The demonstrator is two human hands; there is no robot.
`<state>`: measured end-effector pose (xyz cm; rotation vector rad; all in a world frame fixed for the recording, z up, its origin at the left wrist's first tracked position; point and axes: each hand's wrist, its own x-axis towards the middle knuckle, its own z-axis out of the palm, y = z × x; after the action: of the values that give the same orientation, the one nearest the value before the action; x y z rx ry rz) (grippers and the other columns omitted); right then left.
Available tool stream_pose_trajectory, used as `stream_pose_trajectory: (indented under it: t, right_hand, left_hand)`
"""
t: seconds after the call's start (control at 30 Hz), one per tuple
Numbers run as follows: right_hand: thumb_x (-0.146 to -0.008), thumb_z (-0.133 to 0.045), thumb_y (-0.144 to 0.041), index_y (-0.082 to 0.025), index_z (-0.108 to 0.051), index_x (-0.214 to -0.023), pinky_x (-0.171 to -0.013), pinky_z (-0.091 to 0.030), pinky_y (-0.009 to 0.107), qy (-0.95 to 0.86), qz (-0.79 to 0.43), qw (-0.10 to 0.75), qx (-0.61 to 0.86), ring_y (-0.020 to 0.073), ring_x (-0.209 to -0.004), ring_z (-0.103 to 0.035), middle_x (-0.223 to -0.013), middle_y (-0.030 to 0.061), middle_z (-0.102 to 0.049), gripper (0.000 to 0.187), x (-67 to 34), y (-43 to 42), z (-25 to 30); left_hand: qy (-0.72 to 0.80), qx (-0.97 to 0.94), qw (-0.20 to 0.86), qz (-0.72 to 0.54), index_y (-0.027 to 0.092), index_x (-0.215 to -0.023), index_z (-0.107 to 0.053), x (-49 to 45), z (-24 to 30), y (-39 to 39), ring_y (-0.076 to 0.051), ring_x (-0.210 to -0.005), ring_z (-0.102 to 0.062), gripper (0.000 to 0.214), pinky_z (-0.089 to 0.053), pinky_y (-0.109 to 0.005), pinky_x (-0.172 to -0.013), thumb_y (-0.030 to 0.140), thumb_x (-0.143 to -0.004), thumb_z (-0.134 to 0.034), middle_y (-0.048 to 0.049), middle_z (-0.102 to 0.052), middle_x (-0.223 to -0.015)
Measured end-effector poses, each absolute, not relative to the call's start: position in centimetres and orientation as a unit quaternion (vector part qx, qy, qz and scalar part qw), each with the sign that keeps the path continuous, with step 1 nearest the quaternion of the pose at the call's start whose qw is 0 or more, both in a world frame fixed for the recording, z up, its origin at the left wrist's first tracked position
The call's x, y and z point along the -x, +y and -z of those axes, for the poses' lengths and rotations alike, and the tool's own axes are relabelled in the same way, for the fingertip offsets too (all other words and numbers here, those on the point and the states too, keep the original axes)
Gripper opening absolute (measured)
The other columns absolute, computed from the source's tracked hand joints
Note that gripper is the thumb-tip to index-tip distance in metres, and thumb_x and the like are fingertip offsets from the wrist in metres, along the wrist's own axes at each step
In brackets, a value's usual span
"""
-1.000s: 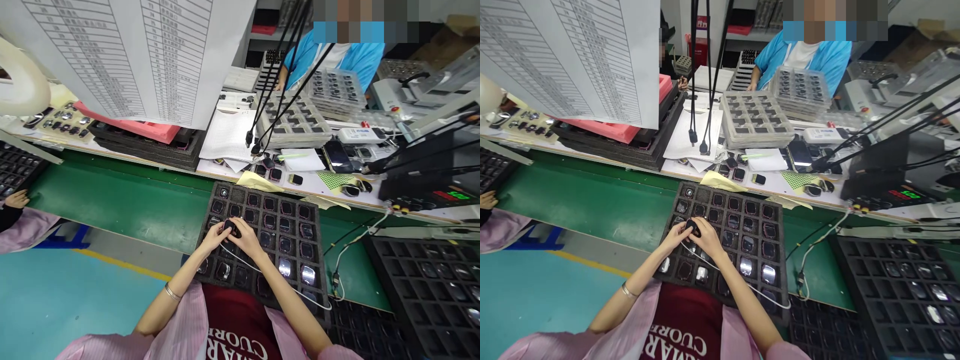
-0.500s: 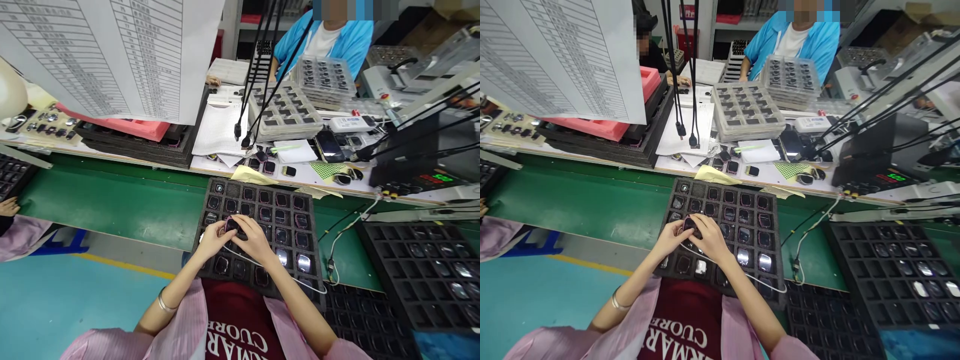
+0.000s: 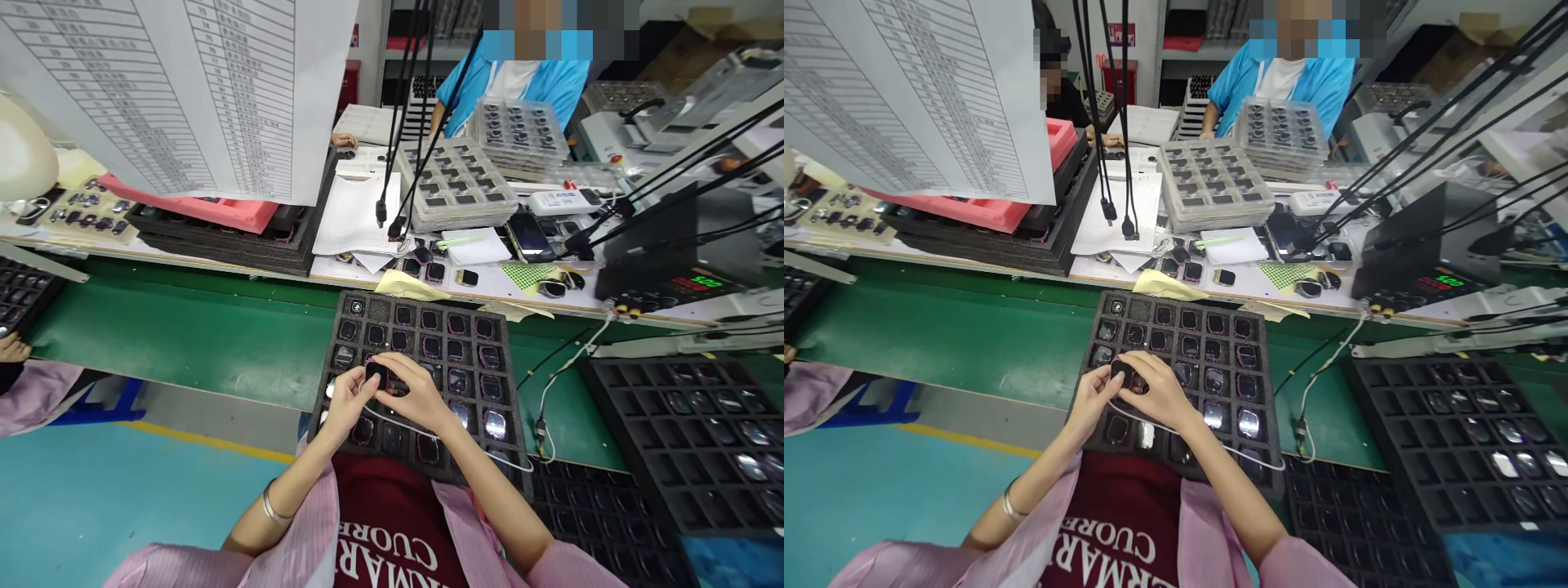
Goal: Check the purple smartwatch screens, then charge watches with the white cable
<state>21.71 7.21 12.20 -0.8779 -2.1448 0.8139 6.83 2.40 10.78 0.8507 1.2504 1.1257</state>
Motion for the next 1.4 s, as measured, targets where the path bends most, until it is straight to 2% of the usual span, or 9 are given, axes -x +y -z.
stream_pose_trajectory:
  t: [0.27, 0.47, 0.63, 0.8, 0.93, 1.03, 1.17, 1.4]
  right_hand:
    - [-0.086, -0.064, -0.026, -0.019, -0.056, -0.122, -0.092, -0.051, 0.039, -0.83, -0.326, 0.348, 0.291, 0.0238, -0.106, -0.06, -0.114, 0.0107, -0.064, 0.038, -22.4, 6.5, -14.3]
    - [-0.085, -0.065, -0.029, -0.021, -0.057, -0.121, -0.096, -0.046, 0.046, -0.822, -0.33, 0.336, 0.319, 0.0269, -0.107, -0.059, -0.116, 0.0104, -0.063, 0.037, -22.8, 6.7, -14.8]
    - [-0.089, -0.061, -0.032, -0.021, -0.052, -0.125, -0.089, -0.051, 0.04, -0.792, -0.348, 0.355, 0.353, 0.026, -0.103, -0.061, -0.114, 0.0102, -0.063, 0.039, -23.4, 6.6, -15.1]
    - [-0.088, -0.063, -0.035, -0.023, -0.054, -0.125, -0.095, -0.047, 0.043, -0.815, -0.349, 0.335, 0.318, 0.0269, -0.112, -0.056, -0.122, 0.0111, -0.059, 0.04, -23.4, 6.2, -14.9]
    - [-0.091, -0.06, -0.031, -0.023, -0.053, -0.127, -0.094, -0.046, 0.046, -0.837, -0.318, 0.321, 0.31, 0.0271, -0.109, -0.057, -0.12, 0.0118, -0.061, 0.038, -23.1, 5.7, -14.3]
    - [-0.092, -0.058, -0.03, -0.022, -0.051, -0.129, -0.092, -0.047, 0.047, -0.847, -0.297, 0.316, 0.308, 0.0279, -0.109, -0.057, -0.119, 0.0132, -0.061, 0.039, -23.1, 5.3, -14.1]
    - [-0.092, -0.058, -0.03, -0.021, -0.049, -0.131, -0.091, -0.048, 0.046, -0.855, -0.285, 0.311, 0.303, 0.0277, -0.108, -0.057, -0.118, 0.0134, -0.061, 0.042, -23.4, 4.8, -14.3]
    - [-0.085, -0.066, -0.028, -0.02, -0.054, -0.121, -0.085, -0.049, 0.044, -0.856, -0.293, 0.284, 0.317, 0.0259, -0.094, -0.06, -0.105, 0.0104, -0.064, 0.039, -23.2, 4.5, -15.9]
  left_hand:
    - [0.528, -0.365, 0.594, -0.485, 0.015, -0.087, -0.061, -7.0, -12.7, 0.7, -0.017, -0.072, -0.056, 0.038, -0.045, -0.025, -0.067, 0.052, -0.078, -0.065, -0.003, -0.06, -0.076]
    - [0.499, -0.375, 0.627, -0.466, 0.019, -0.099, -0.057, -7.4, -13.2, 0.5, -0.016, -0.071, -0.056, 0.037, -0.046, -0.025, -0.064, 0.05, -0.08, -0.063, -0.0013, -0.059, -0.079]
    - [0.466, -0.368, 0.659, -0.461, 0.018, -0.105, -0.055, -7.5, -13.8, 0.8, -0.018, -0.083, -0.059, 0.041, -0.049, -0.026, -0.071, 0.046, -0.078, -0.068, -0.0044, -0.061, -0.092]
    - [0.453, -0.364, 0.668, -0.464, 0.018, -0.11, -0.056, -7.5, -14.4, 0.7, -0.021, -0.092, -0.059, 0.047, -0.05, -0.03, -0.08, 0.043, -0.074, -0.072, -0.0061, -0.062, -0.1]
    - [0.48, -0.385, 0.635, -0.467, 0.016, -0.11, -0.058, -7.6, -14.0, 0.5, -0.024, -0.097, -0.058, 0.043, -0.046, -0.033, -0.087, 0.043, -0.078, -0.068, -0.0081, -0.063, -0.102]
    - [0.507, -0.383, 0.61, -0.473, 0.015, -0.104, -0.06, -7.6, -13.5, 0.3, -0.023, -0.092, -0.058, 0.037, -0.046, -0.03, -0.081, 0.045, -0.082, -0.062, -0.0079, -0.064, -0.097]
    - [0.514, -0.392, 0.602, -0.469, 0.015, -0.095, -0.062, -7.4, -13.2, 0.1, -0.019, -0.081, -0.058, 0.033, -0.045, -0.026, -0.072, 0.044, -0.081, -0.064, -0.0053, -0.064, -0.087]
    - [0.5, -0.403, 0.617, -0.454, 0.015, -0.102, -0.061, -7.1, -13.8, -0.4, -0.018, -0.073, -0.058, 0.037, -0.048, -0.026, -0.063, 0.045, -0.083, -0.061, -0.0057, -0.063, -0.086]
